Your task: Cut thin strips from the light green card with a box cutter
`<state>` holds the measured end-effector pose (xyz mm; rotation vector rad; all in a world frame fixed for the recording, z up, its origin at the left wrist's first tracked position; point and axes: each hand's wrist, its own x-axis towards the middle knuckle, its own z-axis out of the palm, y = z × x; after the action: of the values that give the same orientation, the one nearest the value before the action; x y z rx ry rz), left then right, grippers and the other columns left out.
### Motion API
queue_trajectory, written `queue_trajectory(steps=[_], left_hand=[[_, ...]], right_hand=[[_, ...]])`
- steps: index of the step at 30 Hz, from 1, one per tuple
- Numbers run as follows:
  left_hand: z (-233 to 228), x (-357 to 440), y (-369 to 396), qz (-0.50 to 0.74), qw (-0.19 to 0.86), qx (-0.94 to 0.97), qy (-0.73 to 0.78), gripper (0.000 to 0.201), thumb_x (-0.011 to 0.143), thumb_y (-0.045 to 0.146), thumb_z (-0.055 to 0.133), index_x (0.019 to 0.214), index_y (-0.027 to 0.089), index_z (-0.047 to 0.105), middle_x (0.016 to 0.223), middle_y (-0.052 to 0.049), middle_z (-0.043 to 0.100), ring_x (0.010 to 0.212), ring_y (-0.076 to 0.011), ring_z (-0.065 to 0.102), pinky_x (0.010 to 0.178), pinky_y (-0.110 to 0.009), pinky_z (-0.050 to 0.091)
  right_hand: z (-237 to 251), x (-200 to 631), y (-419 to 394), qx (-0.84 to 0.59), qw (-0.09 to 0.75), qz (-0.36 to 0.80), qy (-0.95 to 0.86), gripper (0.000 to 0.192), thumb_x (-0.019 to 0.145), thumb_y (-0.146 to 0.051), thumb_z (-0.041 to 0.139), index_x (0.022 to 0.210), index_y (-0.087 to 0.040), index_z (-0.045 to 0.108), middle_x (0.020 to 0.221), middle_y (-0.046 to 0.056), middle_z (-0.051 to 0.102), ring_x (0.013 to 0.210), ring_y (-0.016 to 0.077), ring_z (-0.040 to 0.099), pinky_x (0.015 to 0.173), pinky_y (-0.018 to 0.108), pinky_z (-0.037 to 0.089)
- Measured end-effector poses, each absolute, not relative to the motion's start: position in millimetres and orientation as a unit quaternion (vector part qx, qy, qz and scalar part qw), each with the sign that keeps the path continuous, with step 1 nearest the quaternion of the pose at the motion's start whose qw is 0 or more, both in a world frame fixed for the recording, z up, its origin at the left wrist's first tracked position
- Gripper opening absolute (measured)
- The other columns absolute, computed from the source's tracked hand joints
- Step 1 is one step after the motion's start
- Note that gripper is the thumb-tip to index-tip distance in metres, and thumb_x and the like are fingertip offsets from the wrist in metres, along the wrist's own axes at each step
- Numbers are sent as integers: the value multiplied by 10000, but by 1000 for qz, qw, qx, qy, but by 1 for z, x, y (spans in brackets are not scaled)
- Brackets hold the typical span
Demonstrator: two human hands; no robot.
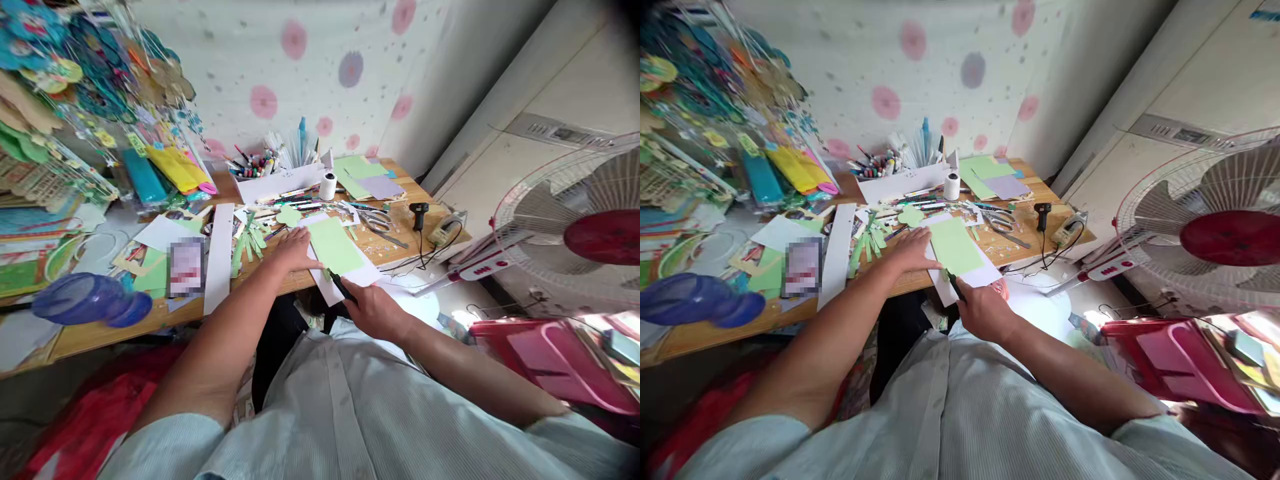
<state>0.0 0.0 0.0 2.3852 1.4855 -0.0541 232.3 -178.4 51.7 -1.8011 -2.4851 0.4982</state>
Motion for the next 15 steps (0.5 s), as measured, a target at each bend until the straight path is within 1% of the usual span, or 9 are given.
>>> queue_trajectory(steps=[5, 9, 11, 15], left_hand=[[-2, 1, 2, -16, 166, 837, 522, 1262, 793, 806, 764, 1747, 138, 277, 1848, -195, 172, 1707, -423, 167, 1364, -566, 174], [-6, -1, 4, -12, 164, 839, 518, 1259, 798, 792, 767, 1747, 130, 271, 1848, -199, 170, 1706, -421, 171, 1357, -568, 193], [-8, -2, 5, -8, 164, 840, 518, 1267, 795, 802, 765, 1749, 133, 268, 1847, -199, 171, 1704, -423, 174, 1355, -567, 193], [-7, -2, 4, -2, 160, 842, 516, 1278, 782, 818, 767, 1744, 131, 281, 1844, -201, 187, 1701, -429, 188, 1356, -565, 184]], right_hand=[[56, 239, -196, -588, -9, 176, -790, 610, 1052, -276, 583, 1644, -141, 524, 1138, 175, 837, 1009, 327, 792, 803, 336, 503], [61, 243, -209, -594, -13, 197, -780, 621, 1044, -277, 574, 1648, -141, 536, 1146, 172, 843, 996, 329, 808, 819, 350, 546], [63, 249, -209, -601, 12, 197, -775, 613, 1041, -291, 575, 1640, -158, 558, 1174, 162, 843, 1016, 323, 812, 845, 351, 568], [59, 277, -182, -639, 117, 152, -745, 612, 1065, -344, 559, 1667, -240, 532, 1337, 127, 806, 1122, 317, 802, 917, 359, 590]])
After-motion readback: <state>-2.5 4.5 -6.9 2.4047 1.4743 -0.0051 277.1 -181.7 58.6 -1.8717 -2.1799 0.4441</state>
